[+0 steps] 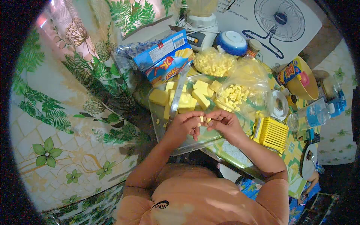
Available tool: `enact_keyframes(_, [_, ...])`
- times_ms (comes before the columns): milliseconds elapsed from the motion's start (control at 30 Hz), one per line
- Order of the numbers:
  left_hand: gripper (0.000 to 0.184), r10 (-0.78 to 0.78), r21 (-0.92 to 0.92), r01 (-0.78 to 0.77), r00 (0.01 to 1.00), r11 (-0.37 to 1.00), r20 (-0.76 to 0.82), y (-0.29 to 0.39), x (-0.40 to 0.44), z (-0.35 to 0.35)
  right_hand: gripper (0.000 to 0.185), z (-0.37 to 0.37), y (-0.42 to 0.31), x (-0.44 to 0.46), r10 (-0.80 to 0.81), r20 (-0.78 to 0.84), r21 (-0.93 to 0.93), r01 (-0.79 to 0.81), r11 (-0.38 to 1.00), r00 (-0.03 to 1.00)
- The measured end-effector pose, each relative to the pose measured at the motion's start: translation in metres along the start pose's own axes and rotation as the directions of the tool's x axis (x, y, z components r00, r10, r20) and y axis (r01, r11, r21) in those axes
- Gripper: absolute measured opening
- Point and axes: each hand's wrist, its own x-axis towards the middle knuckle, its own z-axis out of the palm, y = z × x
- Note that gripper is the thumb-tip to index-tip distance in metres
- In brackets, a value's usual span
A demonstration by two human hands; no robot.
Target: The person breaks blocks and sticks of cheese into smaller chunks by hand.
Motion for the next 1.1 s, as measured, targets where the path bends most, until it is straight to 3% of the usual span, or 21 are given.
enact_keyframes(200, [0.033, -0.038, -0.211, 0.036, 0.999, 0.977, -0.005, 0.012, -0.004, 0.002, 0.020, 0.000, 0.002, -0.002, -0.010, -0.026, -0.007, 0.010, 1.000, 1.000])
enact_keyframes(300, [0.027, -0.022, -0.138, 0.016, 0.999, 0.990, -0.044, 0.015, -0.009, 0.008, 0.020, 0.003, 0.000, -0.003, -0.012, -0.040, 0.003, 0.012, 1.000, 0.999])
enact_keyframes(400, [0.017, 0.091, 0.080, -0.090, 0.996, 0.993, -0.004, 0.008, -0.007, 0.007, 0.018, 0.003, 0.000, -0.004, -0.014, -0.045, -0.002, 0.014, 1.000, 0.999])
enact_keyframes(1100, [0.014, 0.163, 0.173, -0.165, 0.986, 0.971, 0.030, 0.008, -0.009, 0.006, 0.013, 0.001, 0.000, -0.002, -0.020, 0.024, -0.008, 0.020, 1.000, 1.000])
